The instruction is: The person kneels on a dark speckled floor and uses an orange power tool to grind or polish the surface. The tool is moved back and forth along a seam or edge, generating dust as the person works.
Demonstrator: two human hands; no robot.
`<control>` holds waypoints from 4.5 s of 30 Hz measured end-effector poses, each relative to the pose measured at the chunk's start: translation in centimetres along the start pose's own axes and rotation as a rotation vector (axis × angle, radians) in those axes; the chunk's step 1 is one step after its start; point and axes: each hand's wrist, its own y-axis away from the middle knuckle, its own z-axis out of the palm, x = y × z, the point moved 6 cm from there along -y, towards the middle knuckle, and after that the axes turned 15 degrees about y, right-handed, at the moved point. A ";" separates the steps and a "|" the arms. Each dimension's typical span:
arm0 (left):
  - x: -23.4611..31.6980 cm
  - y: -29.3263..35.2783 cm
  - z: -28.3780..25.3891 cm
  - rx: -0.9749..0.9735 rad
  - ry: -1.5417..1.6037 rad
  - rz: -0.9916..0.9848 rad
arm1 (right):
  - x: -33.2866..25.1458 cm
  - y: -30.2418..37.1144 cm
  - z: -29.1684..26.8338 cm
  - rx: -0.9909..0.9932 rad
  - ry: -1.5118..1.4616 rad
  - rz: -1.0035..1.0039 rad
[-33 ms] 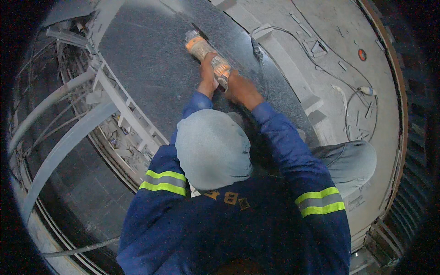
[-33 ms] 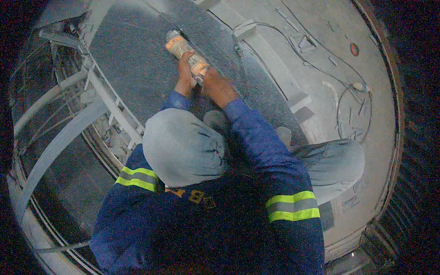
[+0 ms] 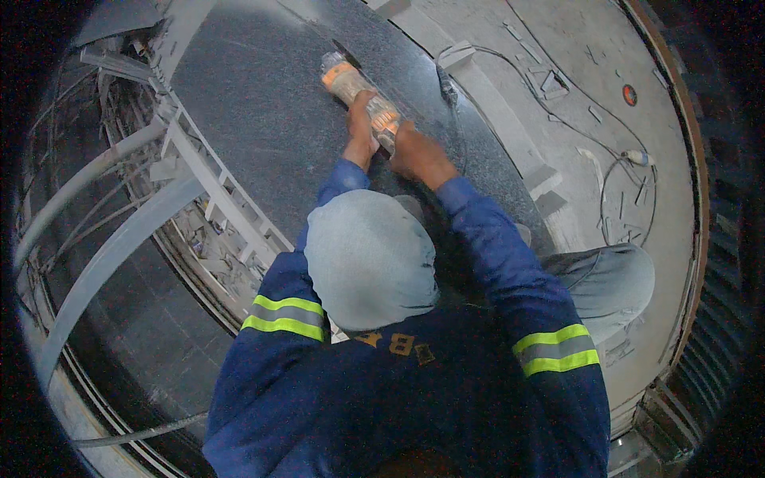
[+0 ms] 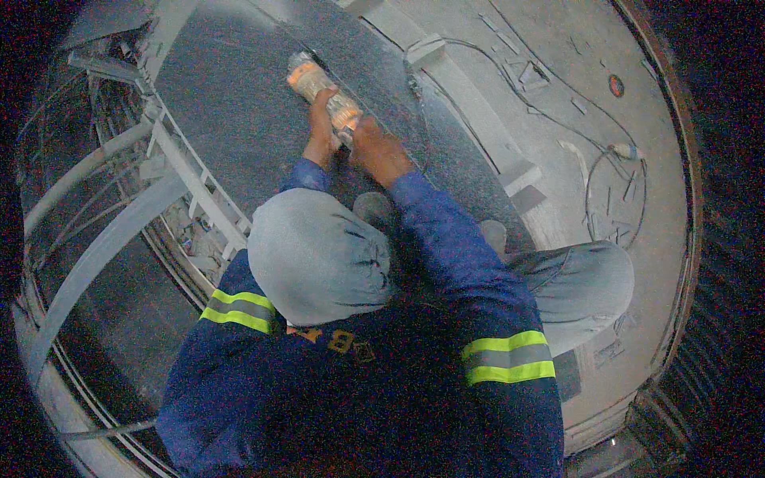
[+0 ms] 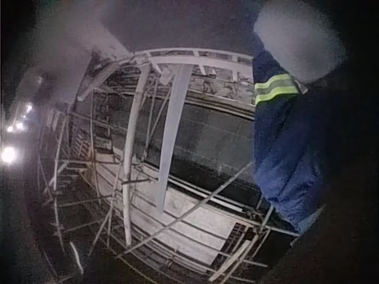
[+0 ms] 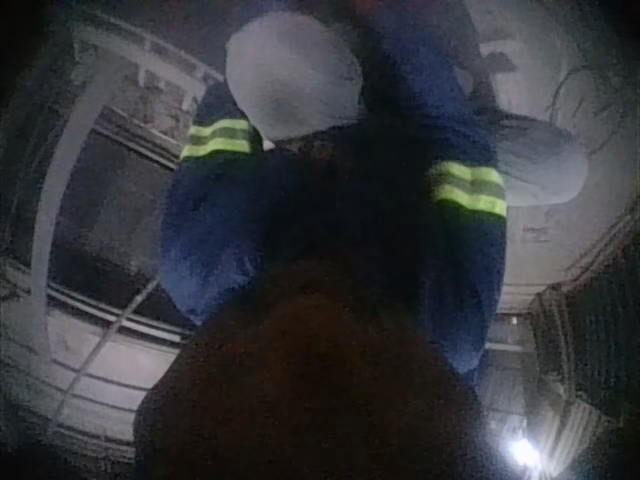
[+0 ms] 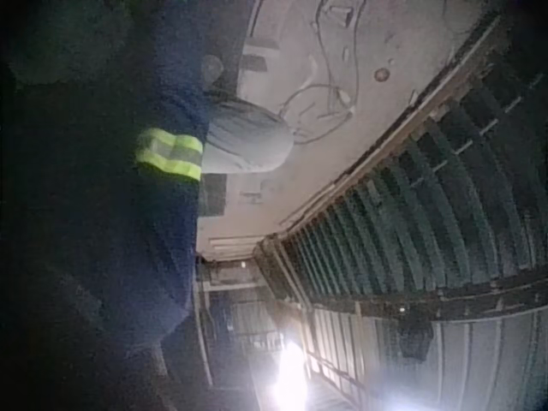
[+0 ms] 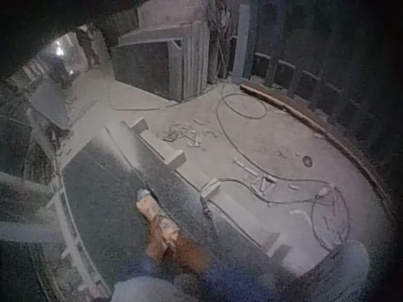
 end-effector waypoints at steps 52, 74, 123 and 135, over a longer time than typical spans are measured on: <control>1.0 -3.8 -0.9 -0.010 -0.038 0.039 | 0.2 -4.4 1.3 -0.004 -0.086 -0.005; 1.0 -2.0 -0.5 0.016 0.004 0.114 | 0.5 -4.2 2.0 0.029 -0.100 -0.049; 1.1 0.2 1.1 0.011 0.039 -0.006 | -0.9 -0.7 -2.5 -0.060 -0.055 -0.019; 3.8 -3.1 1.2 -0.062 -0.005 0.039 | -2.2 -4.4 -2.4 -0.055 -0.016 -0.066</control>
